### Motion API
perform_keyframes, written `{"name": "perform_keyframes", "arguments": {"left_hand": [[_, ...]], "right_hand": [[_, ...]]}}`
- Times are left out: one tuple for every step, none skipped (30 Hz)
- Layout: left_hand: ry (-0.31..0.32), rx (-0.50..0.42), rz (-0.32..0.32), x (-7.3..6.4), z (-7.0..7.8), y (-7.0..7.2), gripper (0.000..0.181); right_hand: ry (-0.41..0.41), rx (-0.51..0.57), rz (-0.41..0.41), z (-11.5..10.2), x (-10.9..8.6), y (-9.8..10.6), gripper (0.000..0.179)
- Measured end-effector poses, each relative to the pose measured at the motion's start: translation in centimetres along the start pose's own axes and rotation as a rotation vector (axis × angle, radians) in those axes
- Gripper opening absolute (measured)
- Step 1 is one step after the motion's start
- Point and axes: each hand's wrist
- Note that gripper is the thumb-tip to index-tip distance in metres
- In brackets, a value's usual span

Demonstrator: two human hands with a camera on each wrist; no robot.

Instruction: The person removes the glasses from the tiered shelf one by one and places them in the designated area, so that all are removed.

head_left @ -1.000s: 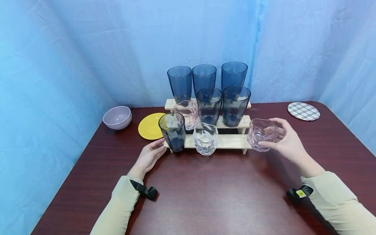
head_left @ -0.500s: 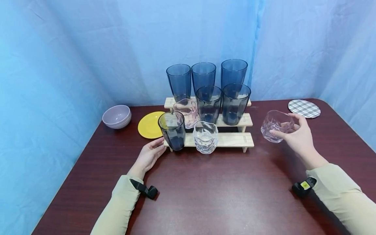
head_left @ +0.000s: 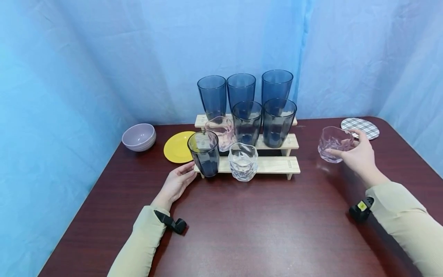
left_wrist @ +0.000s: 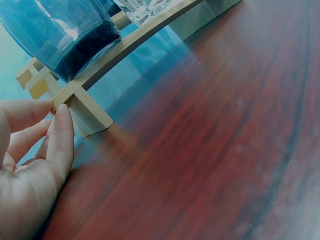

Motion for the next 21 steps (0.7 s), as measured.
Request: {"name": "perform_keyframes", "arguments": {"left_hand": [[0.000, 0.002, -0.002, 0.0, 0.0, 0.0, 0.053], [0.001, 0.001, -0.001, 0.0, 0.0, -0.1, 0.053], [0.003, 0.005, -0.001, 0.0, 0.0, -0.1, 0.053], [0.003, 0.006, 0.000, 0.0, 0.0, -0.1, 0.052], [0.005, 0.008, 0.000, 0.0, 0.0, -0.1, 0.052], [0.005, 0.010, 0.001, 0.0, 0.0, -0.1, 0.052], [0.005, 0.011, 0.003, 0.0, 0.0, 0.0, 0.052], [0.007, 0.010, 0.006, 0.0, 0.0, 0.0, 0.052], [0.008, 0.011, 0.007, 0.0, 0.0, 0.0, 0.052], [0.008, 0.012, 0.006, 0.0, 0.0, 0.1, 0.052], [0.008, 0.013, 0.006, 0.0, 0.0, 0.1, 0.052], [0.007, 0.013, 0.007, -0.1, 0.0, 0.1, 0.051], [0.007, 0.015, 0.008, -0.1, -0.1, 0.1, 0.051], [0.007, 0.015, 0.007, -0.1, -0.1, 0.1, 0.051], [0.005, 0.017, 0.006, -0.1, -0.1, 0.1, 0.051], [0.003, 0.017, 0.005, 0.0, -0.1, 0.1, 0.051], [0.002, 0.017, 0.005, 0.0, -0.2, 0.1, 0.051], [0.001, 0.016, 0.005, 0.0, -0.2, 0.1, 0.051], [0.000, 0.018, 0.004, 0.0, -0.2, 0.1, 0.051], [-0.001, 0.015, 0.004, 0.0, -0.2, 0.1, 0.051], [-0.004, 0.020, 0.001, 0.1, -0.2, 0.1, 0.051]], "right_hand": [[-0.014, 0.001, -0.003, 0.1, 0.2, 0.0, 0.095], [-0.031, 0.009, -0.001, 0.2, 0.3, 0.1, 0.095], [-0.047, 0.025, 0.003, 0.3, 0.5, 0.1, 0.095], [-0.062, 0.043, 0.010, 0.4, 0.7, 0.1, 0.094], [-0.080, 0.060, 0.019, 0.5, 0.9, 0.0, 0.094], [-0.098, 0.081, 0.028, 0.5, 1.0, 0.0, 0.093], [-0.111, 0.100, 0.038, 0.5, 1.1, 0.0, 0.093], [-0.120, 0.112, 0.049, 0.5, 1.2, 0.0, 0.092], [-0.132, 0.120, 0.056, 0.5, 1.4, 0.0, 0.092], [-0.143, 0.122, 0.062, 0.6, 1.5, -0.1, 0.093], [-0.152, 0.120, 0.065, 0.6, 1.6, -0.1, 0.094], [-0.158, 0.119, 0.070, 0.6, 1.7, -0.2, 0.095], [-0.164, 0.113, 0.072, 0.7, 1.8, -0.2, 0.096], [-0.169, 0.106, 0.069, 0.7, 1.9, -0.2, 0.097], [-0.174, 0.098, 0.067, 0.8, 2.0, -0.2, 0.097], [-0.177, 0.087, 0.068, 0.8, 2.1, -0.3, 0.098], [-0.179, 0.080, 0.067, 0.9, 2.2, -0.4, 0.098], [-0.180, 0.072, 0.062, 0.9, 2.3, -0.4, 0.098], [-0.183, 0.065, 0.055, 0.9, 2.3, -0.5, 0.098], [-0.183, 0.062, 0.053, 0.9, 2.4, -0.6, 0.098], [-0.185, 0.064, 0.053, 0.9, 2.5, -0.7, 0.098]]}}
Point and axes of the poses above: each hand's wrist, its own x-axis towards the middle knuckle, its own y-axis out of the back of the hand, z = x × y, and after that the axes turned 3 degrees about -z, right-handed
